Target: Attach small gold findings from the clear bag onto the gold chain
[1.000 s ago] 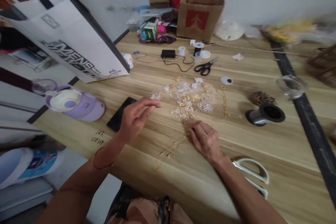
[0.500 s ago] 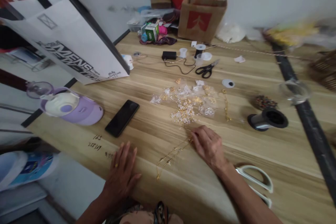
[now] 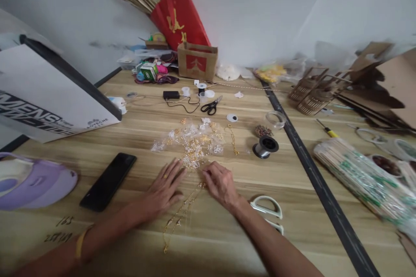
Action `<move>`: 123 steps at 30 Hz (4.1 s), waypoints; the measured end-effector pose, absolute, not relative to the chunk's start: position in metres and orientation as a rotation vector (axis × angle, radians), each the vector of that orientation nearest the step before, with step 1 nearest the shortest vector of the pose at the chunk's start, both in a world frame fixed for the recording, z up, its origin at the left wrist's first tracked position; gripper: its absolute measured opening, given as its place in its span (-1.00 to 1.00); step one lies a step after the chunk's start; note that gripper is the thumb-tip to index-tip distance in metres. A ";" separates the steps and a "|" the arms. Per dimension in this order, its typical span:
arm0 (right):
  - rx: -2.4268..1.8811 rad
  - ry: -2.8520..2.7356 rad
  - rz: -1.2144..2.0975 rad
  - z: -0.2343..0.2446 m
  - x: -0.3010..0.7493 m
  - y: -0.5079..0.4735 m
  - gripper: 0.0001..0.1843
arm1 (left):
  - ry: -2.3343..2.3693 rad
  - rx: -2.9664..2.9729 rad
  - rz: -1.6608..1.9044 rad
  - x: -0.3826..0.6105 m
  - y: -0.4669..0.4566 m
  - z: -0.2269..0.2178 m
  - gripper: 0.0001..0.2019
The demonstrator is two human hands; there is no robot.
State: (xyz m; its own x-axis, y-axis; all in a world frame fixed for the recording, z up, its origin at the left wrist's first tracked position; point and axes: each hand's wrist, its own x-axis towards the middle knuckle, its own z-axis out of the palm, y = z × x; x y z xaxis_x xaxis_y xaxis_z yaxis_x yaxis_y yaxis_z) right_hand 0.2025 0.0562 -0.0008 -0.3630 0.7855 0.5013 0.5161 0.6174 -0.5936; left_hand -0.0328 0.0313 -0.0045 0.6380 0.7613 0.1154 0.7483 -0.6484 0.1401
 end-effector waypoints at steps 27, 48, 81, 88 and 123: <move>-1.029 -1.913 0.585 -0.007 0.203 0.059 -0.89 | 1.320 2.124 0.798 -0.032 0.080 0.014 -0.92; -1.031 -1.934 0.579 -0.005 0.203 0.059 -0.90 | 1.187 2.799 0.177 -0.022 0.072 0.018 -0.76; -0.809 -2.065 0.324 0.006 0.198 0.051 -0.93 | 1.037 1.105 0.905 0.019 0.075 0.005 -0.86; -0.837 -2.081 0.334 0.006 0.199 0.052 -0.91 | 1.053 1.101 0.866 0.015 0.076 0.000 -0.86; -0.825 -2.139 0.336 0.003 0.199 0.053 -0.93 | 1.028 1.133 0.832 0.013 0.076 -0.002 -0.89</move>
State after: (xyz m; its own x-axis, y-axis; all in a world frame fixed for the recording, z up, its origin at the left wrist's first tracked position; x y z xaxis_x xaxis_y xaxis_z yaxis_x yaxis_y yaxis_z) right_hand 0.1992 0.0534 0.0033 -0.4664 0.6583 0.5909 0.4455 0.7519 -0.4860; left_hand 0.0131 0.0758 -0.0025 0.3255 0.9202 -0.2176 -0.0219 0.2374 0.9712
